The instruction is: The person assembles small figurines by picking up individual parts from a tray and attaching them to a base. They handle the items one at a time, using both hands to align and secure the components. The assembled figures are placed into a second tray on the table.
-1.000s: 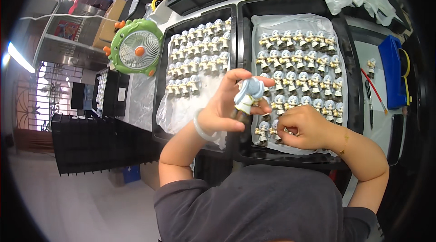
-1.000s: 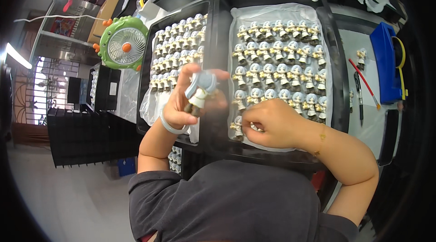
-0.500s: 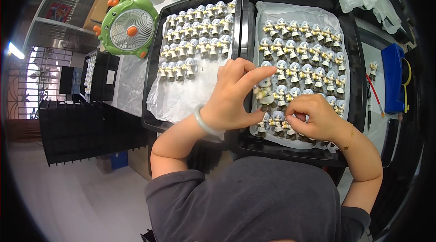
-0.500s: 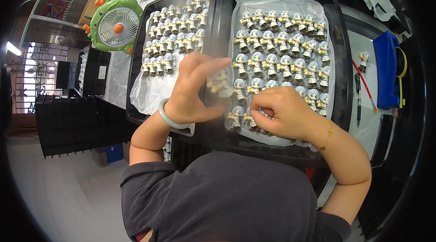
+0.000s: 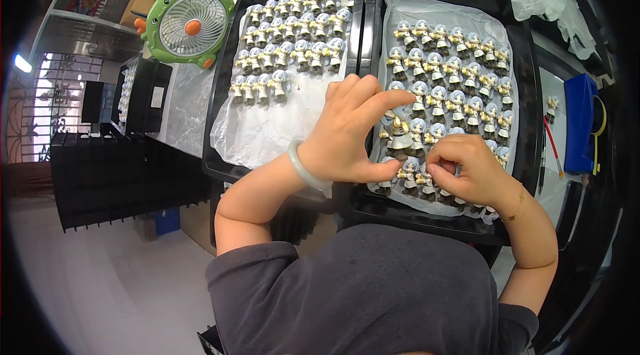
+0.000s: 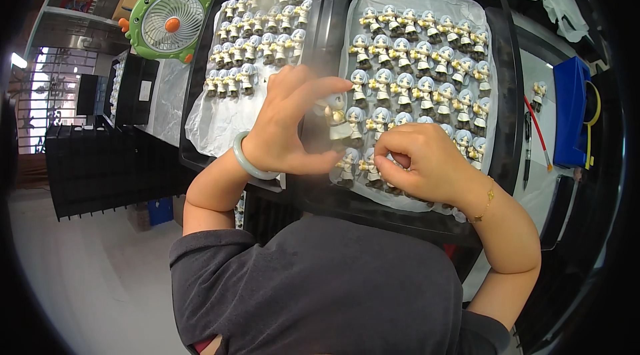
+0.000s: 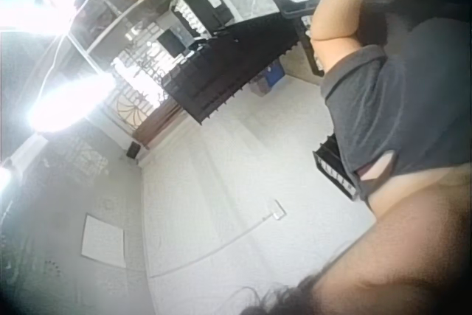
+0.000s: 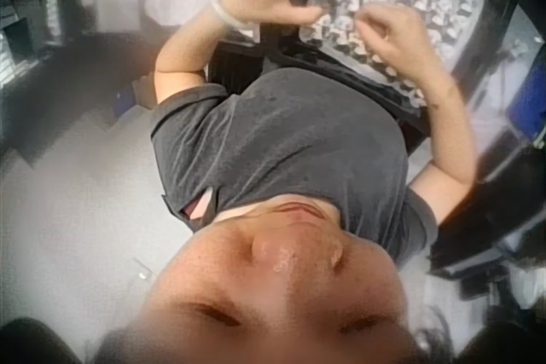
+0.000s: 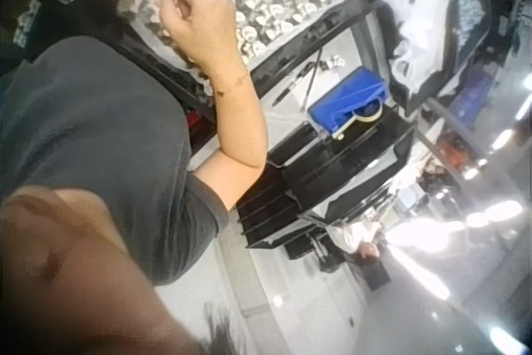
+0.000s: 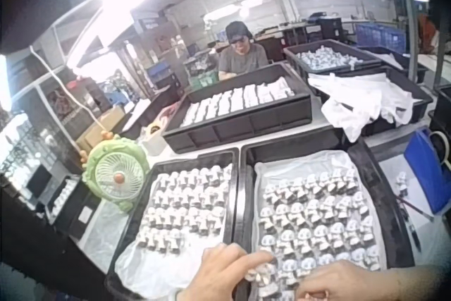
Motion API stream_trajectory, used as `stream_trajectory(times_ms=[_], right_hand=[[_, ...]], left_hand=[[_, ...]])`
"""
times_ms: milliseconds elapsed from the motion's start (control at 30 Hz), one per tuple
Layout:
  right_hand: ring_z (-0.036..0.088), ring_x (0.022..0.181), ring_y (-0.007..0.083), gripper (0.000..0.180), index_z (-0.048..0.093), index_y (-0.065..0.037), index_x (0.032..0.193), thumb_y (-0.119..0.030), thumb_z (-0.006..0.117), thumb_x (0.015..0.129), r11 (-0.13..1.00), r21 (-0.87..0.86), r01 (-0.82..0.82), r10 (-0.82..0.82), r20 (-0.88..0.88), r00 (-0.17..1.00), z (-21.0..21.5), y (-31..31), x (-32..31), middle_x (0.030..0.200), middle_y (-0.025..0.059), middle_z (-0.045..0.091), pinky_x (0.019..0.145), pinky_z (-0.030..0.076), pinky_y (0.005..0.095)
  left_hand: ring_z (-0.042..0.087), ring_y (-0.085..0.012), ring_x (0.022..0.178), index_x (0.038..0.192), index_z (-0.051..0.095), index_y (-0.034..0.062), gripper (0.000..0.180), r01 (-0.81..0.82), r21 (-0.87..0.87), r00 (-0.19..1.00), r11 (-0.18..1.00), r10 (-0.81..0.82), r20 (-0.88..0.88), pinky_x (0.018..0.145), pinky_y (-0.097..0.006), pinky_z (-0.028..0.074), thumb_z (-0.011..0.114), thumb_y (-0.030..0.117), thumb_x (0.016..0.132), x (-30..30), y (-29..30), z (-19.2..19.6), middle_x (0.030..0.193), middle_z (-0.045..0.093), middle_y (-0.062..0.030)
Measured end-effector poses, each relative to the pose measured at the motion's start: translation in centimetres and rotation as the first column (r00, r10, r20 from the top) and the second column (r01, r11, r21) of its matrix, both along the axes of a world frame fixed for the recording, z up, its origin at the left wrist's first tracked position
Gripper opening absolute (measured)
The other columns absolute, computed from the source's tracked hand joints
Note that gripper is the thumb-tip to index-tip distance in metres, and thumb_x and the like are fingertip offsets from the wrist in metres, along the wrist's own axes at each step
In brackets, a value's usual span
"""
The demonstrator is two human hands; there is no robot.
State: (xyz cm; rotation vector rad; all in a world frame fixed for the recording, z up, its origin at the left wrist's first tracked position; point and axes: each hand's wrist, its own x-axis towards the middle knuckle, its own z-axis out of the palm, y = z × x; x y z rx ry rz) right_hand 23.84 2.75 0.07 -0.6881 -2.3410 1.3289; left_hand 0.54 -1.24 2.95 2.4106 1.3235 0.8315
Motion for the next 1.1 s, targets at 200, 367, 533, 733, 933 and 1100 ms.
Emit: stream_trajectory(times_ms=[200, 367, 533, 733, 933, 1100], right_hand=[[0.046, 0.048, 0.0189, 0.009, 0.058, -0.004, 0.070, -0.012, 0.060, 0.074, 1.000, -0.008, 0.017, -0.017, 0.004, 1.000, -0.1, 0.1, 0.1, 0.052, 0.0051, 0.043, 0.047, 0.036, 0.0333], [0.046, 0.048, 0.0195, 0.009, 0.059, -0.004, 0.071, -0.012, 0.059, 0.075, 1.000, -0.004, 0.024, -0.024, -0.010, 1.000, -0.1, 0.1, 0.1, 0.052, 0.0060, 0.045, 0.048, 0.036, 0.0336], [0.049, 0.049, 0.0204, 0.010, 0.060, -0.004, 0.072, -0.013, 0.059, 0.076, 1.000, -0.013, -0.004, 0.004, -0.028, 1.000, 0.5, 0.1, 0.0, 0.054, 0.0069, 0.048, 0.048, 0.038, 0.0336], [0.052, 0.052, 0.0220, 0.011, 0.060, -0.005, 0.072, -0.015, 0.059, 0.077, 1.000, 0.008, -0.013, 0.013, -0.016, 1.000, 0.2, 0.2, 0.2, 0.059, 0.0073, 0.053, 0.050, 0.040, 0.0342], [0.054, 0.054, 0.0232, 0.012, 0.060, -0.004, 0.073, -0.015, 0.058, 0.077, 0.999, -0.015, -0.029, 0.029, 0.017, 0.999, 0.3, 0.5, 0.0, 0.059, 0.0083, 0.055, 0.053, 0.042, 0.0348], [0.052, 0.051, 0.0221, 0.012, 0.062, -0.004, 0.072, -0.015, 0.059, 0.077, 0.999, 0.034, 0.023, -0.025, 0.046, 0.999, -0.6, 0.7, -0.2, 0.055, 0.0074, 0.051, 0.052, 0.041, 0.0339]], left_hand=[[0.046, -0.0223, 0.100, 0.119, 0.047, 0.0095, 0.067, 0.047, -0.179, 0.910, 0.983, 0.032, 0.414, 0.090, -0.035, 0.036, 0.072, 0.026, 0.059, -1.9, 1.4, -0.7, 0.101, 0.050, -0.0079], [0.054, -0.0225, 0.099, 0.117, 0.036, 0.0104, 0.062, -0.244, -0.177, 0.854, 0.954, 0.298, 0.427, 0.086, -0.035, 0.044, 0.070, 0.014, 0.065, -8.9, 4.0, 1.4, 0.107, 0.053, -0.0107], [0.051, -0.0287, 0.107, 0.114, 0.054, 0.0075, 0.060, -0.322, -0.187, 0.912, 0.928, 0.252, -0.323, 0.094, -0.037, 0.039, 0.073, 0.019, 0.058, -15.4, 2.9, -3.7, 0.111, 0.056, -0.0116], [0.043, -0.0307, 0.117, 0.126, 0.051, 0.0128, 0.069, -0.353, -0.096, 0.763, 0.931, 0.227, -0.605, 0.099, -0.041, 0.035, 0.075, 0.017, 0.061, -15.2, 1.9, -4.8, 0.123, 0.049, -0.0111], [0.048, -0.0323, 0.112, 0.117, 0.056, 0.0075, 0.049, -0.179, -0.053, 0.948, 0.982, 0.158, -0.276, 0.098, -0.041, 0.036, 0.069, 0.014, 0.071, -8.7, 6.6, -0.9, 0.113, 0.055, -0.0136], [0.051, -0.0267, 0.107, 0.104, 0.064, 0.0115, 0.026, -0.143, 0.125, 0.768, 0.982, 0.190, -0.612, 0.088, -0.039, 0.038, 0.056, 0.019, 0.080, -1.0, 16.0, -6.4, 0.101, 0.064, -0.0081]])
